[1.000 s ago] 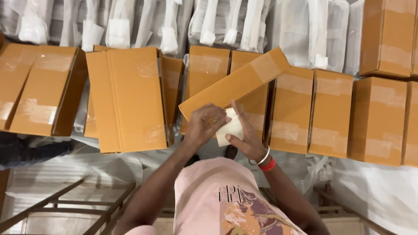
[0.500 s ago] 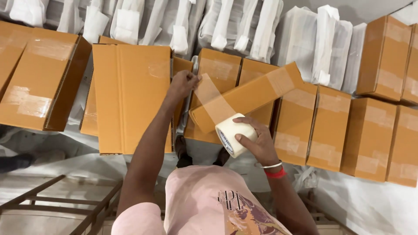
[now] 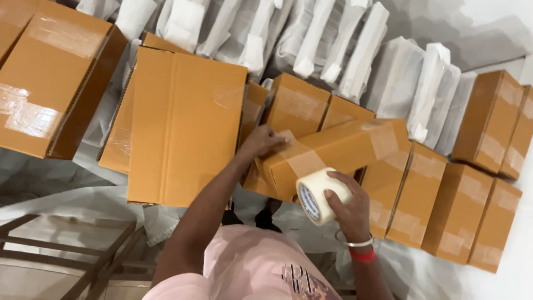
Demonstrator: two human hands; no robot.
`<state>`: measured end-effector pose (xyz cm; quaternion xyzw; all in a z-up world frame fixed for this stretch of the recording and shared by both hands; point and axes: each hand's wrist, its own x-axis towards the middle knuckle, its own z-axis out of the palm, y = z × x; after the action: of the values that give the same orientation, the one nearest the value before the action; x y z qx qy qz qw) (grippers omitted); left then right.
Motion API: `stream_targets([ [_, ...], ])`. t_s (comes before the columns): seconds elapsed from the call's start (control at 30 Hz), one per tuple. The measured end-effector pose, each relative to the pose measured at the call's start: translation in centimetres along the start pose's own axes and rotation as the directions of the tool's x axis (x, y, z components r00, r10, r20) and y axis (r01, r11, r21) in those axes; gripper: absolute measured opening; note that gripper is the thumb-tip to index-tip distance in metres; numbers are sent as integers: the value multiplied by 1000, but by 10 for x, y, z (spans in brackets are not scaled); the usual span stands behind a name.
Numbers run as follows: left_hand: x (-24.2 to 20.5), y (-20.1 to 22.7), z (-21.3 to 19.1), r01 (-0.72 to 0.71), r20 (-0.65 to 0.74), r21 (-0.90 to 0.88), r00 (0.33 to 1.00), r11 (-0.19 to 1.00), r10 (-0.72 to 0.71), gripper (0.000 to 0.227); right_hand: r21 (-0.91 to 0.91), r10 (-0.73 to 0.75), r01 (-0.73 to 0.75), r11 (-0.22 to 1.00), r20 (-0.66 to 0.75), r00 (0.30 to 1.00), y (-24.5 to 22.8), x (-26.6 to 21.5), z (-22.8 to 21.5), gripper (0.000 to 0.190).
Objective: The recorder is packing furniture components into cardboard boxes and sealing them with tape.
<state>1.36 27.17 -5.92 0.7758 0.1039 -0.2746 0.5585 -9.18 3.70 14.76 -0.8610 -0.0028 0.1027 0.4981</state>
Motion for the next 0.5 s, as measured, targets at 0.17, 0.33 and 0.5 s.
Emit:
stream_targets([
  [0.17, -11, -20, 7, -47, -22, -11, 999, 999, 47, 59, 15, -12, 14, 1000, -108, 994, 23, -9, 3, 44],
  [0.33, -45, 19, -17, -117, 185, -94, 974, 989, 133, 64, 40, -48, 55, 998, -158, 986, 47, -13, 1, 45],
  [0.5, 3, -27, 33, -190, 552, -480, 694, 857, 463, 88, -83, -92, 76, 994, -216, 972, 63, -14, -4, 47],
])
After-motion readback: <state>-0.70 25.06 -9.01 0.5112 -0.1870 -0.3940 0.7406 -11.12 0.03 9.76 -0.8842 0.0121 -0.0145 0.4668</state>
